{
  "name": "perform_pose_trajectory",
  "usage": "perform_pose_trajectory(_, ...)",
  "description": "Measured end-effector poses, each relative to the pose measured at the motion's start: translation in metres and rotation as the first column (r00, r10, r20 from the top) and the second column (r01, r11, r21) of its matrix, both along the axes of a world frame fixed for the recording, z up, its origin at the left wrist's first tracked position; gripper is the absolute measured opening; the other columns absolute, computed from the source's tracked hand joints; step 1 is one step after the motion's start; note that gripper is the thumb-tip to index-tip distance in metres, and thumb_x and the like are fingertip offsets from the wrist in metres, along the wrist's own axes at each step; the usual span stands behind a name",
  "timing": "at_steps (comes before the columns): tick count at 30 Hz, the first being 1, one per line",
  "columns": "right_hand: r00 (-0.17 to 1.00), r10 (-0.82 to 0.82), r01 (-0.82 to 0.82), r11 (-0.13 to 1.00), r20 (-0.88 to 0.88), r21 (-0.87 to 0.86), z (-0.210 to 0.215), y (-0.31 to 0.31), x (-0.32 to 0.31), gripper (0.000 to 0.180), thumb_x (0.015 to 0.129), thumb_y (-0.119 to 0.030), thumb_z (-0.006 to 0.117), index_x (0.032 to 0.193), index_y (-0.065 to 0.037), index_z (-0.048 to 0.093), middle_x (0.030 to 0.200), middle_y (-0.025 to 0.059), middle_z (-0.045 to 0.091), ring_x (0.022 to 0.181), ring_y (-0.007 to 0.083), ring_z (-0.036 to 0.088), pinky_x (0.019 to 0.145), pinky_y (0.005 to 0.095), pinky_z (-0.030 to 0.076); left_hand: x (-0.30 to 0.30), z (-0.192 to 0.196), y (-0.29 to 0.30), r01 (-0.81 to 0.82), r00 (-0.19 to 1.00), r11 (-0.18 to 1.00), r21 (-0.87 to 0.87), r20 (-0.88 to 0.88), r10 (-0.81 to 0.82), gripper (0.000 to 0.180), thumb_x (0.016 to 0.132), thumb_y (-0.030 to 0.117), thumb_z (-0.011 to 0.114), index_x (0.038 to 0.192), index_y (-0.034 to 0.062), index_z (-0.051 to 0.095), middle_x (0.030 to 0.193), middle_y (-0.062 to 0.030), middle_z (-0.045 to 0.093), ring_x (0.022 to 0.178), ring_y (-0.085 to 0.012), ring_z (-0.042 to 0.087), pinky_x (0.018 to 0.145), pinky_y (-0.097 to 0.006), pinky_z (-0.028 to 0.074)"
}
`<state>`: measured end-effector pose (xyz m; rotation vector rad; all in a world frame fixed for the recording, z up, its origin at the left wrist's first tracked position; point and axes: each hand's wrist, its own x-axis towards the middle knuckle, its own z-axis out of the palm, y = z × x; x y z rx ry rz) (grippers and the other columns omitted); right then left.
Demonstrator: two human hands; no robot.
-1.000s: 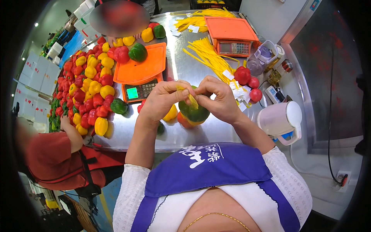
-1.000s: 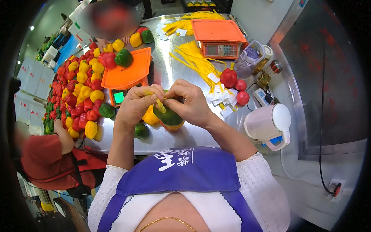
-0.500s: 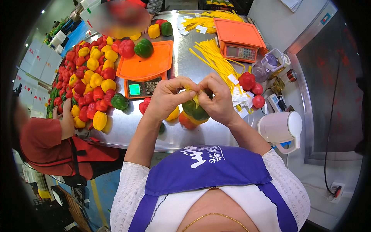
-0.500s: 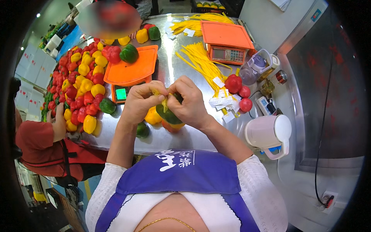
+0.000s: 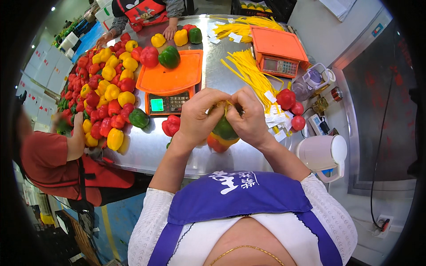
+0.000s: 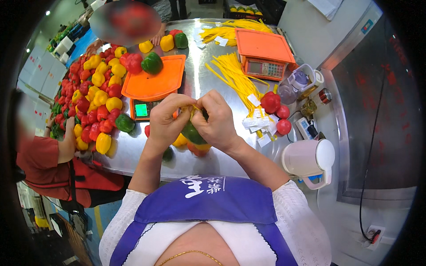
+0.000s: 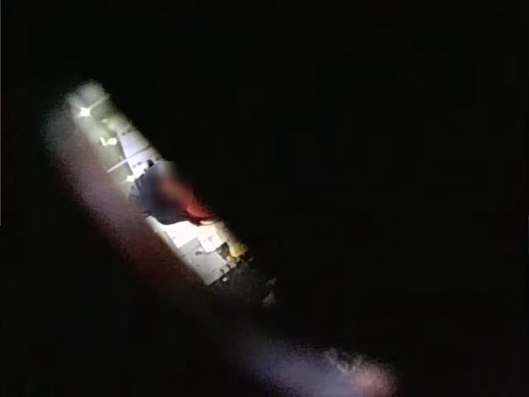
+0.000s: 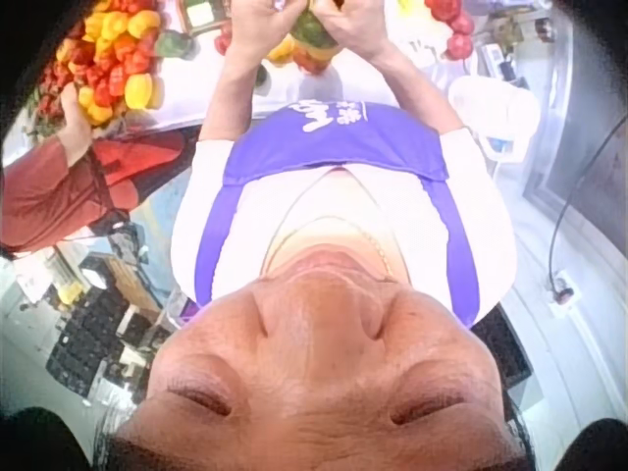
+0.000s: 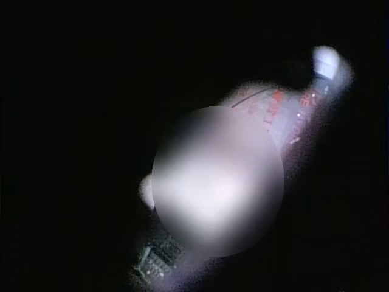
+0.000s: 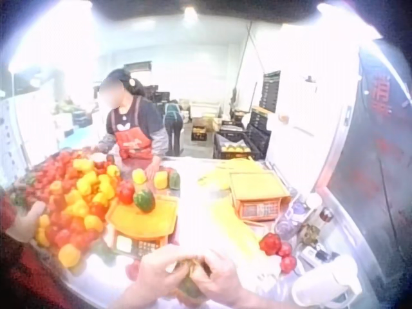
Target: The person assembles colorful bell pepper skewers by hand. They pick red, yellow, and green bell peppers from a large pile, thread them onto yellow sticks, and tie the ends with yellow string. The finished skewers are placed on the table.
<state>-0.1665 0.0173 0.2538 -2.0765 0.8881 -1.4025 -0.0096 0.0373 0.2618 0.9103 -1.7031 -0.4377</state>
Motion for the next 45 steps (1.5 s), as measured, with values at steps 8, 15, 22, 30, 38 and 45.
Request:
perform_pose_trajectory(8, 0.986, 0.158, -0.161, 0.986, 0.047, 0.050, 0.000, -0.002, -0.004, 0.006, 0.082, -0.002, 0.061, 0.086, 0.000, 0.058, 0.078, 0.0114, 0.052, 0.069, 0.0249, 0.053, 0.062, 0.0337, 0.044, -0.007, -0.009, 0.001, -0.243, 0.967, 0.945, -0.218, 0.024, 0.254, 0.016, 0.079, -0.007, 0.065, 0.092, 0.0018, 0.065, 0.081, -0.0103, 0.061, 0.071, -0.0229, 0.061, 0.063, -0.030, 0.049)
perform_pose_trajectory(15, 0.895, 0.384, -0.445, 0.741, 0.226, 0.503, 0.018, -0.024, -0.021, 0.014, 0.091, -0.013, 0.065, 0.094, 0.000, 0.064, 0.084, 0.0005, 0.059, 0.075, 0.0058, 0.054, 0.067, 0.0218, 0.046, -0.006, -0.008, 0.003, -0.228, 0.971, 0.926, -0.302, -0.001, 0.239, 0.017, 0.080, -0.005, 0.068, 0.095, 0.0028, 0.065, 0.088, -0.0104, 0.059, 0.073, -0.0211, 0.060, 0.060, -0.029, 0.049)
perform_pose_trajectory(22, 0.891, 0.427, -0.404, 0.901, -0.156, 0.157, 0.047, -0.038, -0.029, 0.008, 0.082, -0.005, 0.066, 0.089, -0.006, 0.063, 0.081, 0.0043, 0.058, 0.073, 0.0165, 0.059, 0.064, 0.0282, 0.048, -0.006, -0.013, 0.002, -0.201, 0.979, 0.937, -0.285, -0.023, 0.203, 0.018, 0.079, -0.006, 0.069, 0.094, 0.0024, 0.063, 0.090, -0.0102, 0.059, 0.075, -0.0206, 0.060, 0.062, -0.028, 0.049)
perform_pose_trajectory(30, 0.770, -0.148, -0.281, 0.794, -0.621, -0.538, 0.059, -0.039, -0.036, 0.018, 0.073, -0.004, 0.061, 0.089, -0.008, 0.056, 0.084, 0.0068, 0.056, 0.077, 0.0266, 0.061, 0.063, 0.0363, 0.049, 0.002, 0.004, 0.010, -0.258, 0.900, 0.895, -0.364, 0.246, 0.360, 0.015, 0.074, 0.002, 0.073, 0.081, 0.0028, 0.060, 0.082, -0.0099, 0.058, 0.068, -0.0265, 0.059, 0.059, -0.035, 0.048)
perform_pose_trajectory(38, 0.715, -0.013, -0.282, 0.909, -0.699, -0.305, 0.019, -0.045, -0.053, 0.013, 0.076, -0.003, 0.059, 0.087, -0.008, 0.054, 0.079, 0.0079, 0.054, 0.072, 0.0291, 0.060, 0.058, 0.0396, 0.047, 0.027, 0.001, 0.025, -0.112, 0.904, 0.987, -0.118, 0.400, 0.151, 0.011, 0.076, -0.002, 0.069, 0.081, 0.0000, 0.059, 0.081, -0.0130, 0.057, 0.071, -0.0298, 0.058, 0.062, -0.035, 0.047)
perform_pose_trajectory(45, 0.783, 0.029, -0.232, 0.941, -0.621, -0.248, 0.008, -0.035, -0.035, 0.008, 0.078, -0.003, 0.057, 0.083, -0.007, 0.052, 0.073, 0.0105, 0.053, 0.067, 0.0331, 0.059, 0.054, 0.0419, 0.046, 0.032, 0.016, 0.019, 0.250, 0.967, 0.899, 0.360, -0.047, -0.250, 0.011, 0.091, 0.010, 0.059, 0.085, 0.0007, 0.063, 0.099, -0.0047, 0.066, 0.102, -0.0184, 0.055, 0.089, -0.031, 0.043)
